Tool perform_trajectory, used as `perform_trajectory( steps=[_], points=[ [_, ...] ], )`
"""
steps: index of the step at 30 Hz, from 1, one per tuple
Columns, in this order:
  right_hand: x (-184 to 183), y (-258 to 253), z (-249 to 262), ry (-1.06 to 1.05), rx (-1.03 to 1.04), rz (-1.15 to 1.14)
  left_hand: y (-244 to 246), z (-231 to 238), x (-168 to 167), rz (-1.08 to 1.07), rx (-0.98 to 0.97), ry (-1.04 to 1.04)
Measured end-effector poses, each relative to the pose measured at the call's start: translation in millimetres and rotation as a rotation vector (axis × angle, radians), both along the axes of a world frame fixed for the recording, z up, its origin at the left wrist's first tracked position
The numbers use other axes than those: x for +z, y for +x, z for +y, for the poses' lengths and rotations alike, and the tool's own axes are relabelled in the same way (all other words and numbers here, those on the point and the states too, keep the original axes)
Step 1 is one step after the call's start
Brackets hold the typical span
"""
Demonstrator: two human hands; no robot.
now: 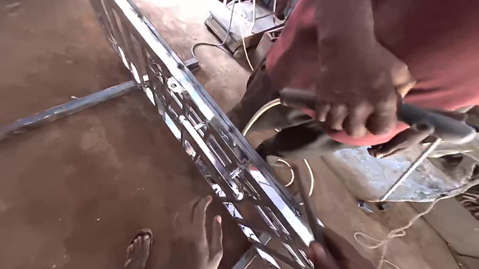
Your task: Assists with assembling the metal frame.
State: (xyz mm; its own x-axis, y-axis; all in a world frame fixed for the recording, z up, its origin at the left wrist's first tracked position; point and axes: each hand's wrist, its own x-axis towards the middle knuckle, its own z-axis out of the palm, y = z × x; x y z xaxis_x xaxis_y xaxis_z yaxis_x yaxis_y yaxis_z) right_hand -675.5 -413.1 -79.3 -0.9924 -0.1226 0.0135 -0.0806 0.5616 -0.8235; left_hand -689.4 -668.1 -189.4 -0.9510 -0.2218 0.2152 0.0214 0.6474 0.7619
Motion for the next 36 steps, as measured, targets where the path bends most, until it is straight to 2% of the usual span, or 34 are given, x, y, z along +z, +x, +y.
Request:
perform_trajectory(
  steps=[3,5,8,11,13,23,26,28,31,32,34,35,36],
  points=[
    [-33.5,-69.4,-34.6,0.238,0.011,0.183,-51.7,-18.9,-30.1,0.000,-0.142,-0.197],
    [-41.0,-101.1,-49.3,0.339,0.037,0.279,-77.2,-23.0,-46.3,-0.011,-0.232,-0.265],
    [-40.1,-126.9,-69.4,0.485,0.088,0.322,-95.1,-29.2,-54.8,-0.040,-0.354,-0.344],
    [-40.8,-138.0,-75.0,0.757,0.147,0.354,-97.6,-34.9,-51.0,-0.068,-0.411,-0.443],
    [-33.5,-134.9,-77.0,0.814,0.124,0.369,-97.3,-38.1,-50.0,-0.045,-0.420,-0.476],
    [-31.1,-134.4,-77.7,0.784,0.131,0.340,-103.5,-41.4,-43.9,-0.038,-0.456,-0.530],
    [-32.9,-132.7,-75.6,0.799,0.133,0.313,-110.6,-48.6,-42.5,-0.001,-0.455,-0.353],
    [-27.3,-126.8,-77.3,0.734,0.090,0.340,-126.2,-50.3,-40.7,0.115,-0.352,-0.173],
    [-21.2,-117.3,-83.2,0.611,0.006,0.327,-162.7,-33.3,-26.2,0.082,-0.224,-0.107],
    [-19.5,-118.2,-89.8,0.557,-0.016,0.307,-172.7,-27.4,-19.9,-0.013,-0.286,-0.091],
    [-13.1,-128.0,-107.9,0.445,-0.030,0.258,-174.1,-20.7,-7.7,-0.213,-0.578,-0.023],
    [-8.9,-138.2,-119.0,0.391,-0.015,0.232,-163.0,-19.2,-2.4,-0.229,-0.727,-0.005],
    [-6.3,-152.0,-131.3,0.339,0.004,0.208,-147.2,-19.4,-1.8,-0.143,-0.816,0.014]
  ],
)
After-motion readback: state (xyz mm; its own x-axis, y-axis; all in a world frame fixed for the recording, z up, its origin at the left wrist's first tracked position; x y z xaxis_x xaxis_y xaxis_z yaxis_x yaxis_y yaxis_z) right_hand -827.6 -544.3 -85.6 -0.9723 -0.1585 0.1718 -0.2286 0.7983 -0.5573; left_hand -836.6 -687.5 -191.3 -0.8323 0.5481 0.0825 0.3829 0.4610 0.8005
